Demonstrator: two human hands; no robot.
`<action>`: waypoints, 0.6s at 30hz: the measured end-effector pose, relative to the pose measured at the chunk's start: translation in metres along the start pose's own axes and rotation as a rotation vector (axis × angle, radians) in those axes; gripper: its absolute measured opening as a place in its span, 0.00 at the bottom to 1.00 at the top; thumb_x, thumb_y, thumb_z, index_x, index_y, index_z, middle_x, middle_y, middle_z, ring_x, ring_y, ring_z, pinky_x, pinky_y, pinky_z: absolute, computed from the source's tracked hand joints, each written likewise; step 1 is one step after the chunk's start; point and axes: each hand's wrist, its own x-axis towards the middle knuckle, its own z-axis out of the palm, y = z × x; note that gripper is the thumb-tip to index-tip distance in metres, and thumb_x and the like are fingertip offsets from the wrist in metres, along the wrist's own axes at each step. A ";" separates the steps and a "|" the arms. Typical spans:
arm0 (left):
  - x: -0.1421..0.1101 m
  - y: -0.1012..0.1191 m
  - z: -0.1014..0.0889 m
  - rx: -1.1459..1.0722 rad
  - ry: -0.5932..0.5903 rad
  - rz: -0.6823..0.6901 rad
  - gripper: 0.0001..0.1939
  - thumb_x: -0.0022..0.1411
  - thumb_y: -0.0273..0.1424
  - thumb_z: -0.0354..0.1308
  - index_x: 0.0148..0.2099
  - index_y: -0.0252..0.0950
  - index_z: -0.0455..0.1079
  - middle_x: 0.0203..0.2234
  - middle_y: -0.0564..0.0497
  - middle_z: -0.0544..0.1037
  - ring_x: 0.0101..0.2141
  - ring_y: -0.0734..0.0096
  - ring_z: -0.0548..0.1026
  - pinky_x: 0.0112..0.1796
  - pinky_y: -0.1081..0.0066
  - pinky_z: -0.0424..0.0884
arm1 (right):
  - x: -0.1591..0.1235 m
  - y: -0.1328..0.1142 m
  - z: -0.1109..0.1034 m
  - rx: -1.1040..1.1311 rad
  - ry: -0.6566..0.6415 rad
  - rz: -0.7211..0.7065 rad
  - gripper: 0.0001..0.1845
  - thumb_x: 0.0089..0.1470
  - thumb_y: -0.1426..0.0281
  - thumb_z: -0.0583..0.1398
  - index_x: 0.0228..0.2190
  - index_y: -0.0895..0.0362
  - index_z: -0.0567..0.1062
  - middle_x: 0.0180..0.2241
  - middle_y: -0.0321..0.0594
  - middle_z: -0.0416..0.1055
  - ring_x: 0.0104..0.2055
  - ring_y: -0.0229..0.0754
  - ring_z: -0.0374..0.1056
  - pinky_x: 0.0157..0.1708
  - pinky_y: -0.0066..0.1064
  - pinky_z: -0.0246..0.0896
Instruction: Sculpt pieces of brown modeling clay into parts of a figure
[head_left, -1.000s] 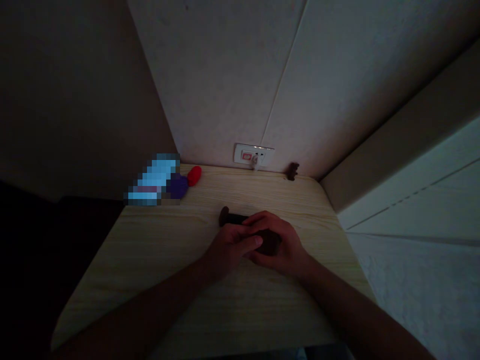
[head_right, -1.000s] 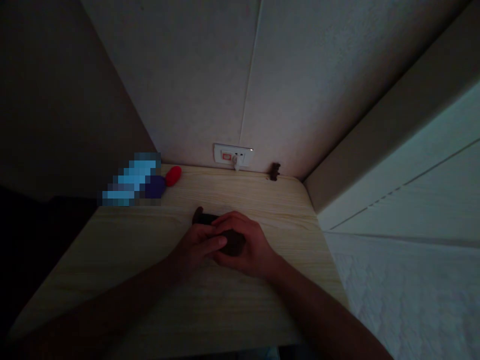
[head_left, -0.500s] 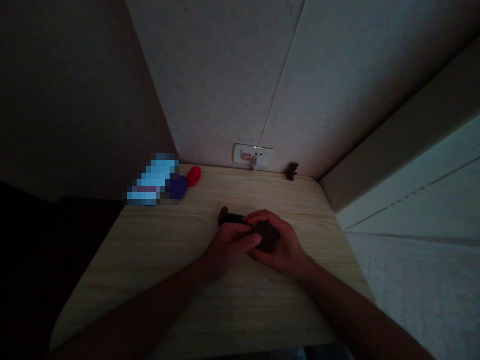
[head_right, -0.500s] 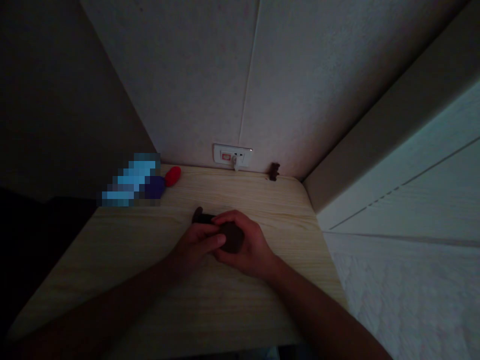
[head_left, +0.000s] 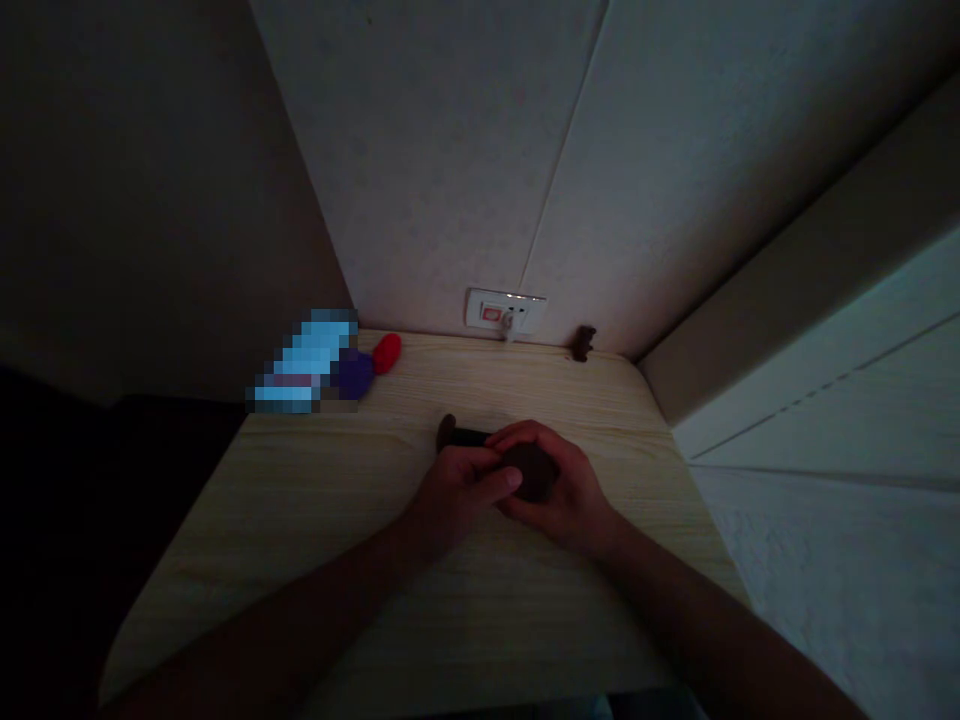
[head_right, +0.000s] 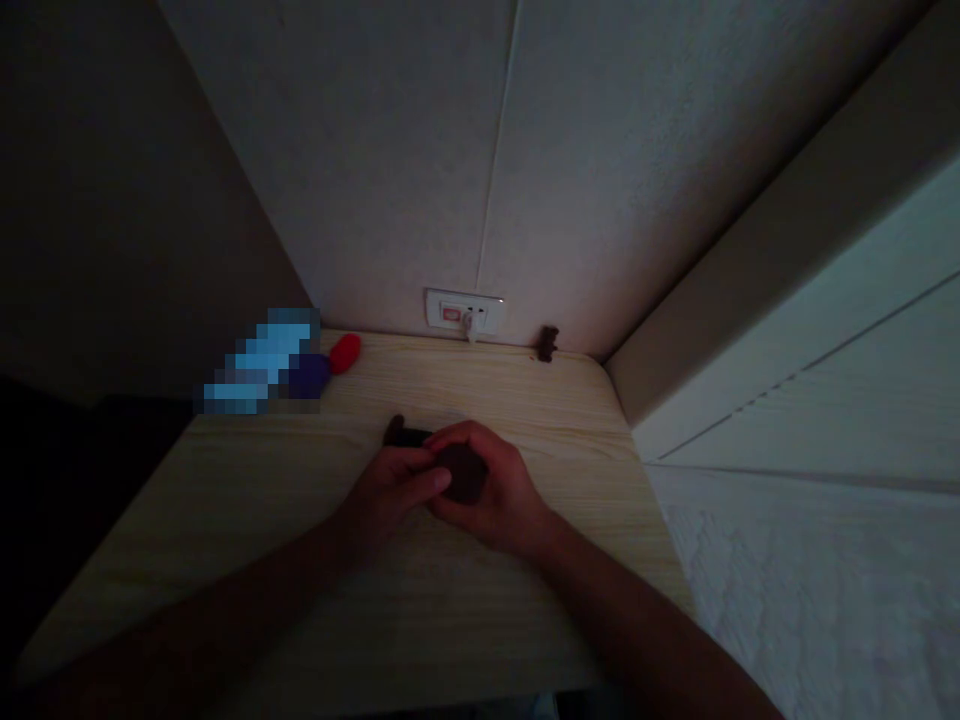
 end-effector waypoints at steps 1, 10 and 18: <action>0.000 0.000 0.000 -0.009 -0.010 0.002 0.16 0.56 0.41 0.66 0.30 0.31 0.78 0.22 0.52 0.74 0.25 0.72 0.70 0.30 0.72 0.64 | 0.000 0.000 -0.001 -0.021 0.004 -0.005 0.25 0.49 0.72 0.70 0.49 0.52 0.73 0.46 0.43 0.75 0.44 0.45 0.74 0.45 0.36 0.71; 0.001 -0.003 -0.001 -0.078 -0.062 -0.015 0.15 0.56 0.40 0.67 0.34 0.31 0.81 0.26 0.49 0.79 0.29 0.67 0.74 0.35 0.68 0.68 | 0.006 -0.002 -0.006 -0.166 -0.054 -0.215 0.23 0.50 0.72 0.70 0.48 0.53 0.75 0.47 0.47 0.74 0.48 0.48 0.72 0.47 0.39 0.70; 0.001 -0.001 0.000 -0.107 -0.074 -0.026 0.13 0.55 0.38 0.67 0.31 0.31 0.80 0.23 0.52 0.77 0.25 0.72 0.71 0.31 0.72 0.65 | 0.003 -0.001 -0.004 -0.141 -0.041 -0.207 0.20 0.48 0.73 0.71 0.43 0.53 0.76 0.47 0.46 0.74 0.47 0.46 0.73 0.46 0.37 0.71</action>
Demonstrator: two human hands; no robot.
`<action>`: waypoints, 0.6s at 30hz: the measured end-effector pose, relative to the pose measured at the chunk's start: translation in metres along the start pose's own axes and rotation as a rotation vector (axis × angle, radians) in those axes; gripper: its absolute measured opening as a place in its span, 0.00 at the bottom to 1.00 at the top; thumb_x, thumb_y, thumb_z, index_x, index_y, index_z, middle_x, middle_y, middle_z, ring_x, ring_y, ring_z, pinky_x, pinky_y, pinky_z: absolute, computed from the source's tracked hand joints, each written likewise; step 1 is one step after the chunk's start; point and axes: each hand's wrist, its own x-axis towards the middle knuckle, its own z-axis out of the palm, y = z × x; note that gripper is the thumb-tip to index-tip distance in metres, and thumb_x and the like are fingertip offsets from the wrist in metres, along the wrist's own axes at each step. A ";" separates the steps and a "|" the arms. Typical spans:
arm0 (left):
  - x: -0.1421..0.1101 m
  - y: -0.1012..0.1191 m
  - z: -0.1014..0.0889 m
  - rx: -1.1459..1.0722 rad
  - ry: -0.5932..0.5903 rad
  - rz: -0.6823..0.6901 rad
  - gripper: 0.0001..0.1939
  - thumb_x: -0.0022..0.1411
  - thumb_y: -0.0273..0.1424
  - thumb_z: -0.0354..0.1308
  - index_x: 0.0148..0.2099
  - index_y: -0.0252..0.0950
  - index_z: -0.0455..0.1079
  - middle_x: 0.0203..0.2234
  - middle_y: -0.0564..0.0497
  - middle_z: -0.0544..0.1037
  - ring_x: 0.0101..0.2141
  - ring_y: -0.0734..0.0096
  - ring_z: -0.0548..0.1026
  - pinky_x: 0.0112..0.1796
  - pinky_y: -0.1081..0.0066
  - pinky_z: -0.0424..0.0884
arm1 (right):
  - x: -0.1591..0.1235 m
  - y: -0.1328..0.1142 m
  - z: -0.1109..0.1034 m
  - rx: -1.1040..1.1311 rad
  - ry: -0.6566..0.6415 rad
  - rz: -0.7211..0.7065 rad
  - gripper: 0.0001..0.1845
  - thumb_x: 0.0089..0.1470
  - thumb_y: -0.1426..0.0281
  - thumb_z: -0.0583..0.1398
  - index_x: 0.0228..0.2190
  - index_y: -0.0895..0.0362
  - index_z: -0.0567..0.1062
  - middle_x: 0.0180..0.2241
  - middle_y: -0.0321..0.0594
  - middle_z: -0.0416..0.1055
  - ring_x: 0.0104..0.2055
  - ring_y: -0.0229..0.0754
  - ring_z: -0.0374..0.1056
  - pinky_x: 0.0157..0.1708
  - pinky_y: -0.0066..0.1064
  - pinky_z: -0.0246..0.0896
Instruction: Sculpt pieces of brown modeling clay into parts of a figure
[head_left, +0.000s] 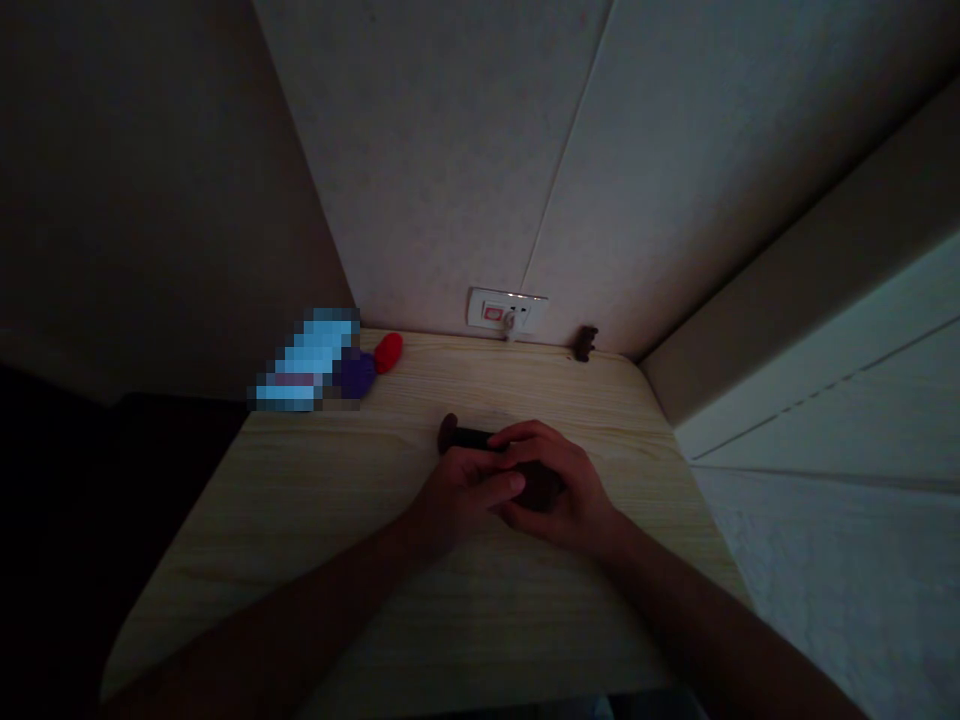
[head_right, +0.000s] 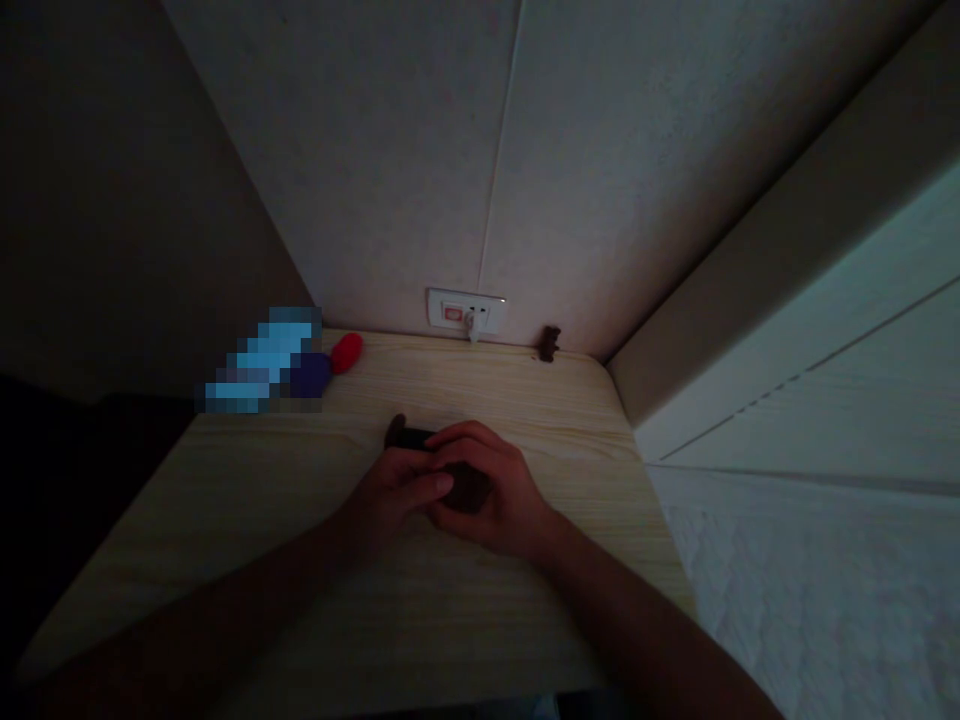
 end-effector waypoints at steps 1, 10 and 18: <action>0.000 0.000 0.000 -0.001 0.000 -0.001 0.13 0.55 0.38 0.67 0.32 0.31 0.80 0.23 0.52 0.77 0.25 0.72 0.71 0.30 0.72 0.65 | 0.000 0.000 0.000 0.005 0.002 0.001 0.20 0.48 0.73 0.71 0.44 0.53 0.76 0.47 0.46 0.74 0.47 0.46 0.73 0.46 0.37 0.71; 0.000 -0.004 -0.002 0.048 0.017 -0.003 0.15 0.55 0.40 0.67 0.27 0.32 0.77 0.20 0.54 0.71 0.23 0.75 0.65 0.27 0.73 0.59 | 0.001 -0.001 0.001 0.042 0.000 0.017 0.17 0.48 0.73 0.71 0.40 0.53 0.76 0.44 0.45 0.75 0.46 0.46 0.74 0.44 0.36 0.70; 0.002 -0.004 -0.003 0.058 -0.016 0.005 0.17 0.56 0.40 0.66 0.26 0.31 0.74 0.18 0.56 0.66 0.23 0.77 0.61 0.27 0.73 0.56 | -0.001 0.000 0.001 0.060 -0.010 0.058 0.17 0.48 0.72 0.71 0.40 0.53 0.75 0.45 0.45 0.75 0.45 0.46 0.74 0.44 0.37 0.70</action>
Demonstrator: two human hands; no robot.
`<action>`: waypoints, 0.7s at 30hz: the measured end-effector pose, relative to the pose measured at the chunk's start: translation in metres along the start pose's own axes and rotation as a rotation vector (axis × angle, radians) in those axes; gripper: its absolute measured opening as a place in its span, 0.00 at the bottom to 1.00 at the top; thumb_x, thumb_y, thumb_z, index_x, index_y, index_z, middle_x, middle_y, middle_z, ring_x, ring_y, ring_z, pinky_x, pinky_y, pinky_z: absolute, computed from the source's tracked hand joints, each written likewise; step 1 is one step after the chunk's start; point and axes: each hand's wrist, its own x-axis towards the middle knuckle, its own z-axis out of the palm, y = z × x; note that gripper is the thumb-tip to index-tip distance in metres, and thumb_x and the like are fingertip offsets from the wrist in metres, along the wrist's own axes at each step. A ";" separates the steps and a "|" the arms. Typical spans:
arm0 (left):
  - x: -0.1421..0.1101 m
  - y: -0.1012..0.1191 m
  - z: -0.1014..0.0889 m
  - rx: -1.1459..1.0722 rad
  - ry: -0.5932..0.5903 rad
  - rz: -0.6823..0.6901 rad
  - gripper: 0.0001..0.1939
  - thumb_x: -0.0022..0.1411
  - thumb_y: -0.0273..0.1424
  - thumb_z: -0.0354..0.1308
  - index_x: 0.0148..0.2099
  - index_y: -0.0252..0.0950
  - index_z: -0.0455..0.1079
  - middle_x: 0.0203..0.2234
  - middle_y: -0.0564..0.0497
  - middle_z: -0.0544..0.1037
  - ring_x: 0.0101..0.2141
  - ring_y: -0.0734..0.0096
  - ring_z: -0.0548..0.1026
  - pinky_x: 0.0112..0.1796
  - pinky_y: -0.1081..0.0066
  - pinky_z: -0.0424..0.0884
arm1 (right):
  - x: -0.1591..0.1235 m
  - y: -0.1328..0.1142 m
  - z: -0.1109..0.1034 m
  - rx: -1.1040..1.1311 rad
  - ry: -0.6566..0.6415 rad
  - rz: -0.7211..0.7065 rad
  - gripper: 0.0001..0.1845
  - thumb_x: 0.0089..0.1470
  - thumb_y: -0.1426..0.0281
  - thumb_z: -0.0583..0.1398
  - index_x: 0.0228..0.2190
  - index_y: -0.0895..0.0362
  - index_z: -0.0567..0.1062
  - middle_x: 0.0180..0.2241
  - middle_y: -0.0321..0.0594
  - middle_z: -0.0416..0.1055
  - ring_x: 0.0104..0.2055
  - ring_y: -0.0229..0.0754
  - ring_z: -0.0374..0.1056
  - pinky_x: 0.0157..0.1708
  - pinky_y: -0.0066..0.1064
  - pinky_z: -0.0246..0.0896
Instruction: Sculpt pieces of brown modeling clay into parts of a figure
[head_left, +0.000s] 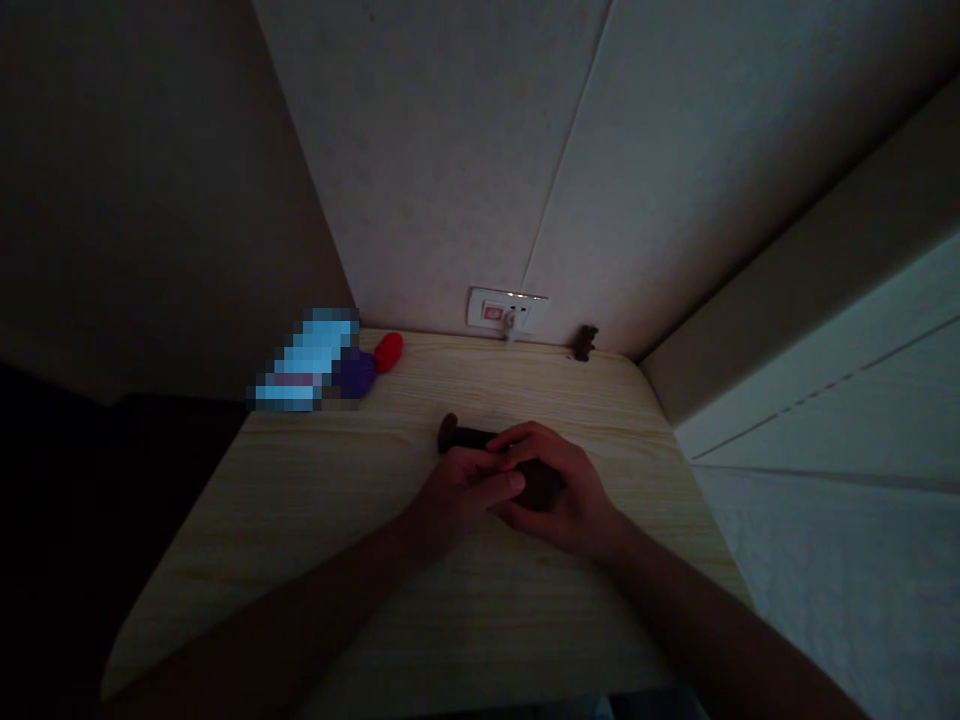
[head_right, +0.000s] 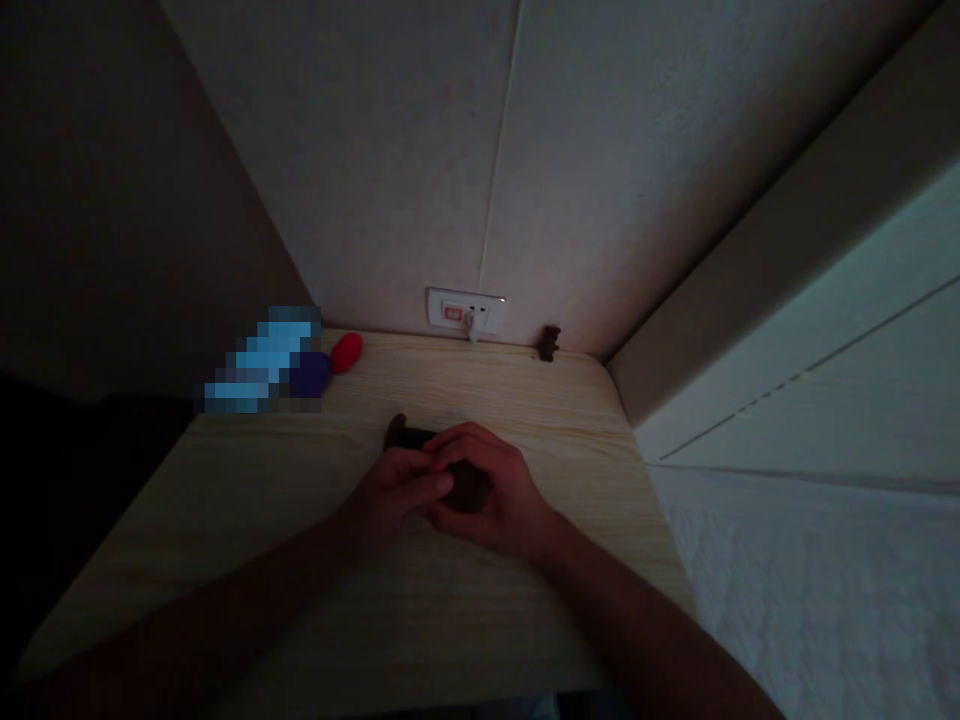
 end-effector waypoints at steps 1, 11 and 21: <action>0.000 0.000 0.000 -0.001 0.004 -0.001 0.17 0.56 0.40 0.66 0.26 0.31 0.74 0.19 0.56 0.66 0.23 0.77 0.61 0.27 0.73 0.56 | 0.000 0.000 0.000 0.002 0.000 0.000 0.17 0.48 0.72 0.71 0.40 0.53 0.75 0.45 0.45 0.75 0.45 0.46 0.74 0.44 0.37 0.70; -0.002 0.002 0.002 -0.020 0.023 -0.027 0.16 0.55 0.40 0.67 0.27 0.31 0.77 0.20 0.54 0.71 0.23 0.75 0.66 0.28 0.73 0.60 | 0.002 -0.003 0.000 -0.001 0.012 -0.003 0.17 0.47 0.73 0.71 0.39 0.54 0.75 0.44 0.44 0.76 0.44 0.45 0.74 0.43 0.36 0.70; -0.001 -0.003 -0.001 0.038 0.034 -0.019 0.18 0.56 0.42 0.67 0.24 0.32 0.73 0.18 0.56 0.67 0.22 0.76 0.63 0.26 0.73 0.58 | 0.000 0.000 0.000 -0.021 0.005 0.008 0.18 0.47 0.71 0.71 0.39 0.53 0.74 0.44 0.45 0.76 0.45 0.46 0.74 0.44 0.37 0.70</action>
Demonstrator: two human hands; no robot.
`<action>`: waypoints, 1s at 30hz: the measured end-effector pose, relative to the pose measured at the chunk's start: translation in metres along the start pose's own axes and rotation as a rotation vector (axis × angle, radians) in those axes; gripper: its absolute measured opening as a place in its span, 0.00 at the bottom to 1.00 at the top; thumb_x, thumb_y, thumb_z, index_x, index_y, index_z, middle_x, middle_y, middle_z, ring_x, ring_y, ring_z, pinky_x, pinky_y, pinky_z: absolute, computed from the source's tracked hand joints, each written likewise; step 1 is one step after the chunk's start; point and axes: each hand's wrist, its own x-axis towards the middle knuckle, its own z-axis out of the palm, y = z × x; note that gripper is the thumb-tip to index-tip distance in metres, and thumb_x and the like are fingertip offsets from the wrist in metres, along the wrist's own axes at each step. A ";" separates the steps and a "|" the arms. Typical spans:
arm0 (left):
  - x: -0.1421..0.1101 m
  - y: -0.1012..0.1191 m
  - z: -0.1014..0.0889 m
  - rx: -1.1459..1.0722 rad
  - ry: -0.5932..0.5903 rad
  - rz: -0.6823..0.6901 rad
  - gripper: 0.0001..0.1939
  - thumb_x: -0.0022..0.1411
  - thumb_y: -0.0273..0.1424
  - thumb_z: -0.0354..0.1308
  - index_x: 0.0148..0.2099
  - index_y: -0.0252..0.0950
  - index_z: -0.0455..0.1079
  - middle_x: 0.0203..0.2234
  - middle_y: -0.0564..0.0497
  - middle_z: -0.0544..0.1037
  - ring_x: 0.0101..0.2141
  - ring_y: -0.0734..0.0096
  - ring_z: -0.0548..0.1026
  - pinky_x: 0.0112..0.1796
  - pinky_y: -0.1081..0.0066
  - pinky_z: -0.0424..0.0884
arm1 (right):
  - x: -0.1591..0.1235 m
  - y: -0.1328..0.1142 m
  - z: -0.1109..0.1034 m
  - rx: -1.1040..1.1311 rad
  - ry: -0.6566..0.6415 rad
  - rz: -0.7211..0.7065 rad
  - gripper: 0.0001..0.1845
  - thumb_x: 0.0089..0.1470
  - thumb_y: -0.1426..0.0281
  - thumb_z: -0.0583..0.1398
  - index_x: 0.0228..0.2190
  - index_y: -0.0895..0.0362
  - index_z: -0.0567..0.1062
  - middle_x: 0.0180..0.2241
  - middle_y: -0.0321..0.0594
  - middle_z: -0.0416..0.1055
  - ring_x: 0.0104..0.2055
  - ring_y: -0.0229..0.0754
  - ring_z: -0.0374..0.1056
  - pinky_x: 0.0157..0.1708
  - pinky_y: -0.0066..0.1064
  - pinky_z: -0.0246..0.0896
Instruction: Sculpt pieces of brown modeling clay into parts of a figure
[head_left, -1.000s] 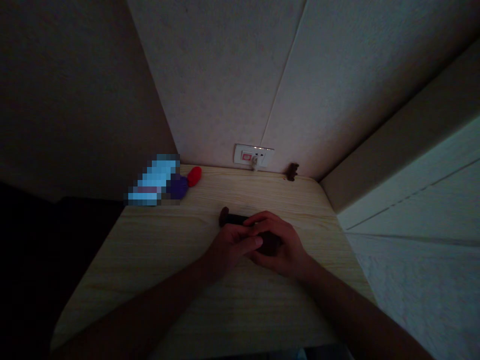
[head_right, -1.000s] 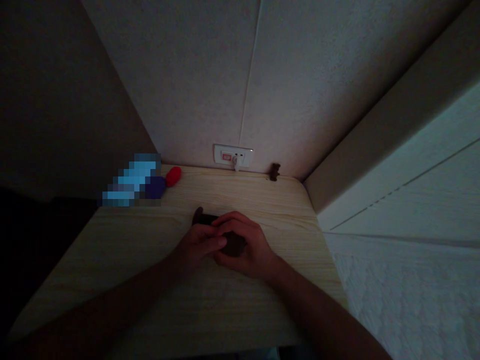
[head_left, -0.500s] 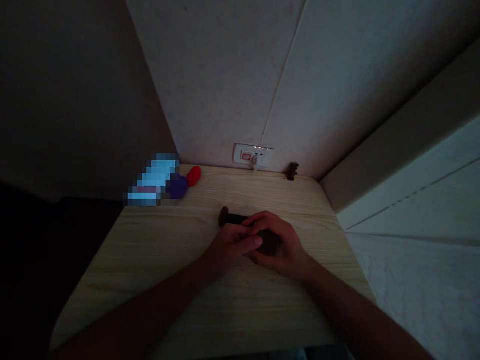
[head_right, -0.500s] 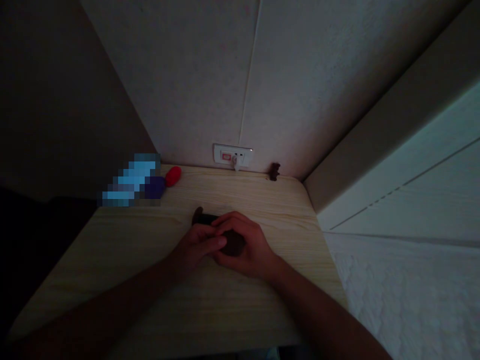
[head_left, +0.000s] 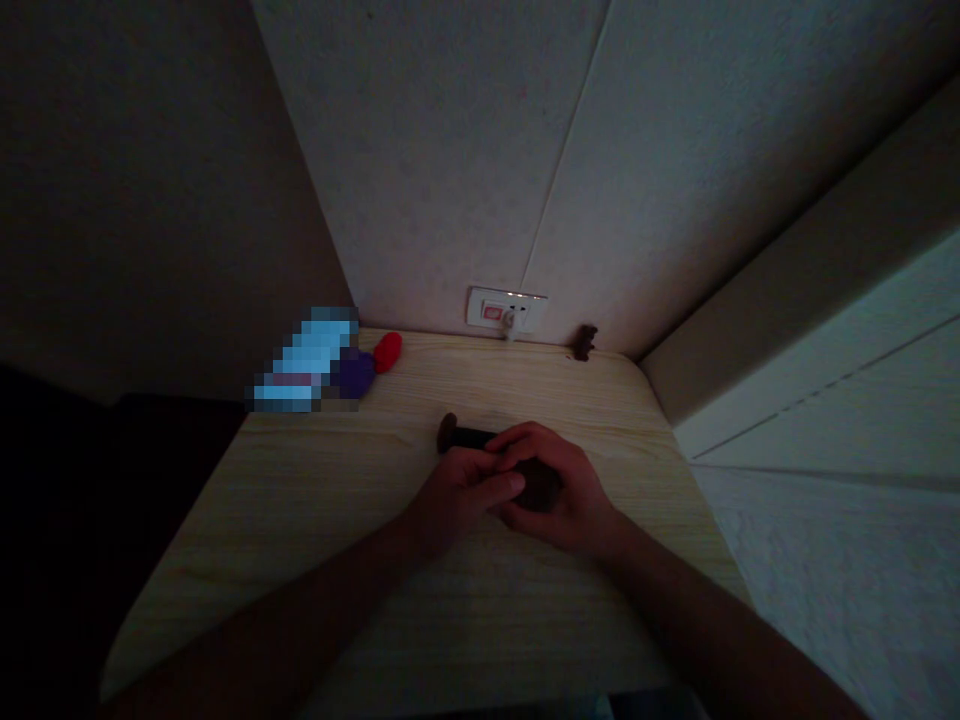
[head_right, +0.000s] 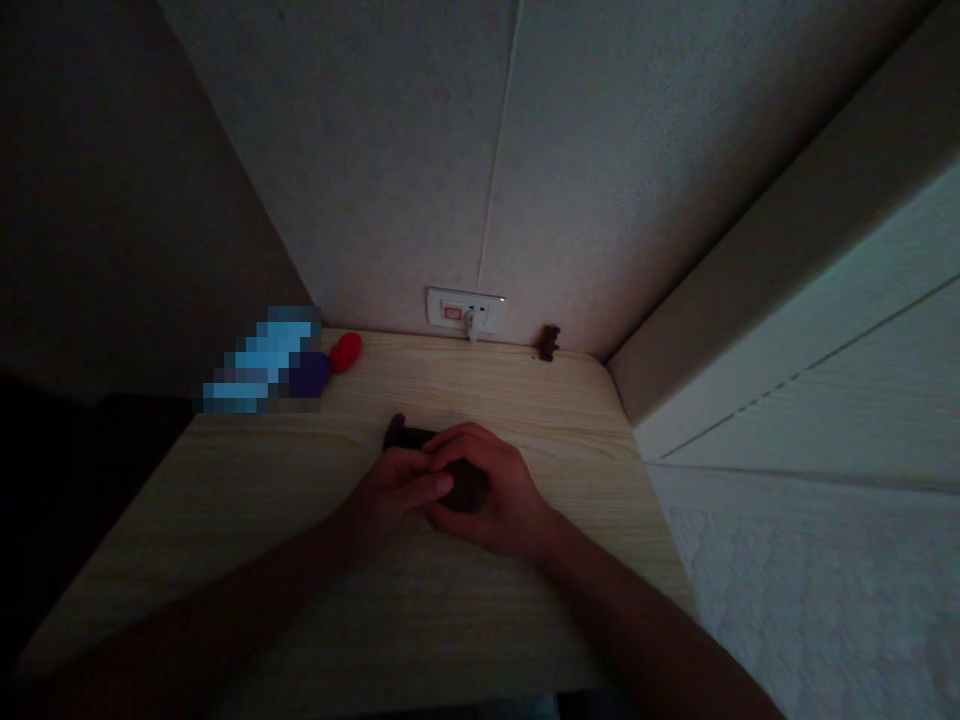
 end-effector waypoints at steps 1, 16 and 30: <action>0.000 0.000 0.000 -0.001 -0.004 -0.003 0.18 0.56 0.42 0.67 0.24 0.32 0.73 0.18 0.56 0.66 0.22 0.76 0.63 0.26 0.73 0.57 | 0.000 0.000 0.000 -0.001 -0.006 -0.001 0.18 0.47 0.71 0.72 0.40 0.53 0.74 0.45 0.45 0.75 0.45 0.46 0.74 0.45 0.37 0.70; -0.001 0.006 0.002 -0.010 0.000 -0.009 0.16 0.54 0.41 0.66 0.26 0.32 0.75 0.19 0.54 0.69 0.23 0.74 0.65 0.28 0.72 0.59 | 0.001 -0.002 0.000 -0.004 0.001 -0.009 0.17 0.47 0.72 0.71 0.38 0.53 0.74 0.44 0.44 0.76 0.44 0.45 0.74 0.44 0.37 0.71; -0.001 0.003 0.002 -0.005 0.011 -0.006 0.16 0.55 0.40 0.66 0.26 0.32 0.75 0.19 0.54 0.69 0.23 0.75 0.65 0.27 0.72 0.60 | 0.001 -0.002 0.000 0.007 -0.007 -0.001 0.16 0.48 0.71 0.71 0.39 0.53 0.74 0.44 0.44 0.76 0.44 0.45 0.74 0.44 0.37 0.71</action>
